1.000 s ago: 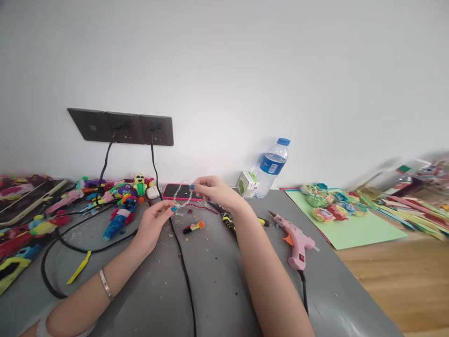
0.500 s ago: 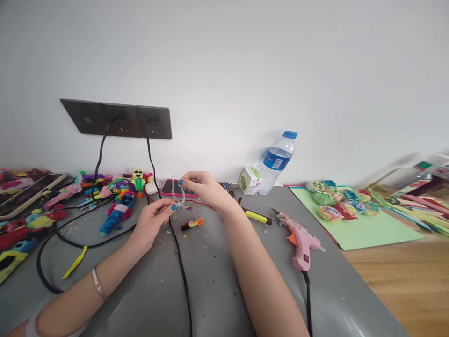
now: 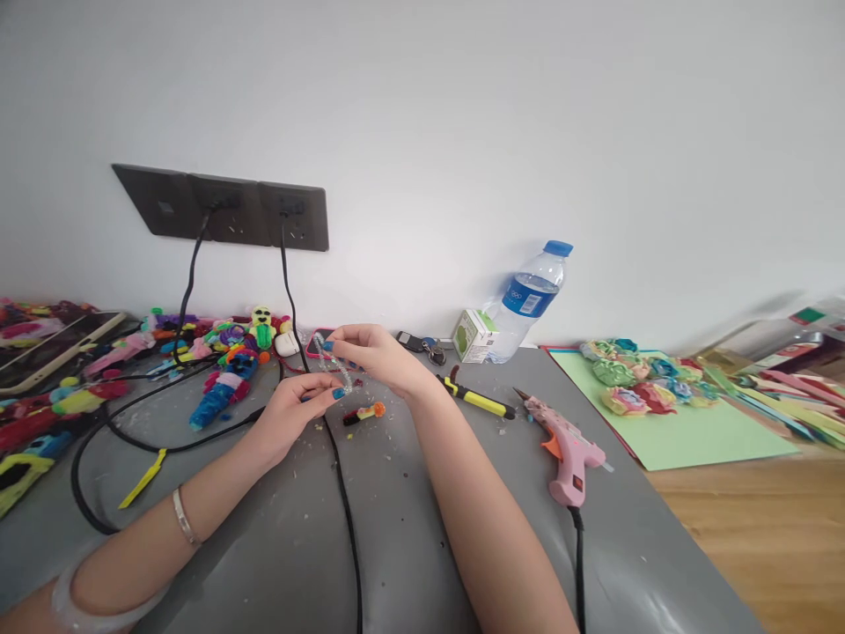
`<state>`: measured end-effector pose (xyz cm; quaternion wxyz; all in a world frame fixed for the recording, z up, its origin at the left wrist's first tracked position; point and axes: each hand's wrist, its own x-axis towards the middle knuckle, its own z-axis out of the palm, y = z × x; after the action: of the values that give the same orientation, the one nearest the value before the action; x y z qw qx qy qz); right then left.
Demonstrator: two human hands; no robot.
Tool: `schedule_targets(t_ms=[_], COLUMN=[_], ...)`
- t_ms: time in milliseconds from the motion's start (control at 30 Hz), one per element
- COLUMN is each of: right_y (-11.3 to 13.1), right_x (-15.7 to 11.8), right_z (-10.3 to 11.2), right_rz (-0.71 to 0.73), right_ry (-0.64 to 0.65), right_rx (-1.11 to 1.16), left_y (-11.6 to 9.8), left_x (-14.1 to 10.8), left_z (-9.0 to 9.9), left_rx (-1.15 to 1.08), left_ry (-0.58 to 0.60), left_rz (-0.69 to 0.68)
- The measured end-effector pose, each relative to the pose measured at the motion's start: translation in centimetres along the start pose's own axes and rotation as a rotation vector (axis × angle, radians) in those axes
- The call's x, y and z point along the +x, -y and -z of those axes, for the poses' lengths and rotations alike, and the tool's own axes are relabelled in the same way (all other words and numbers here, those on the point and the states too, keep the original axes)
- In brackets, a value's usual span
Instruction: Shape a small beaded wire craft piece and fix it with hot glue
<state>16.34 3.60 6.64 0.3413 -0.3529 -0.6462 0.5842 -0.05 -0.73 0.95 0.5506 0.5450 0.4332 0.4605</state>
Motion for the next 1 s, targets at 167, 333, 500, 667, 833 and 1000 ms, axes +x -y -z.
schedule_targets(t_ms=[167, 333, 500, 667, 833, 1000], right_y=[-0.2, -0.7, -0.8, -0.8, -1.0, -1.4], right_x=[0.1, 0.2, 0.3, 0.3, 0.4, 0.6], right_z=[-0.1, 0.0, -0.2, -0.5, -0.5, -0.3], right_rz=[-0.023, -0.053, -0.094, -0.145, -0.160, -0.155], right_ry=[0.048, 0.086, 0.152, 0.178, 0.183, 0.196], right_rx=[0.070, 0.104, 0.151, 0.206, 0.225, 0.196], left_y=[0.2, 0.3, 0.5, 0.5, 0.3, 0.2], left_x=[-0.1, -0.1, -0.2, -0.2, -0.2, -0.3], left_z=[-0.1, -0.1, 0.0, -0.1, -0.2, -0.2], left_rx=[-0.060, -0.055, -0.062, -0.058, -0.070, -0.058], left_ry=[0.026, 0.046, 0.093, 0.101, 0.106, 0.107], left_rz=[0.012, 0.006, 0.009, 0.012, 0.009, 0.016])
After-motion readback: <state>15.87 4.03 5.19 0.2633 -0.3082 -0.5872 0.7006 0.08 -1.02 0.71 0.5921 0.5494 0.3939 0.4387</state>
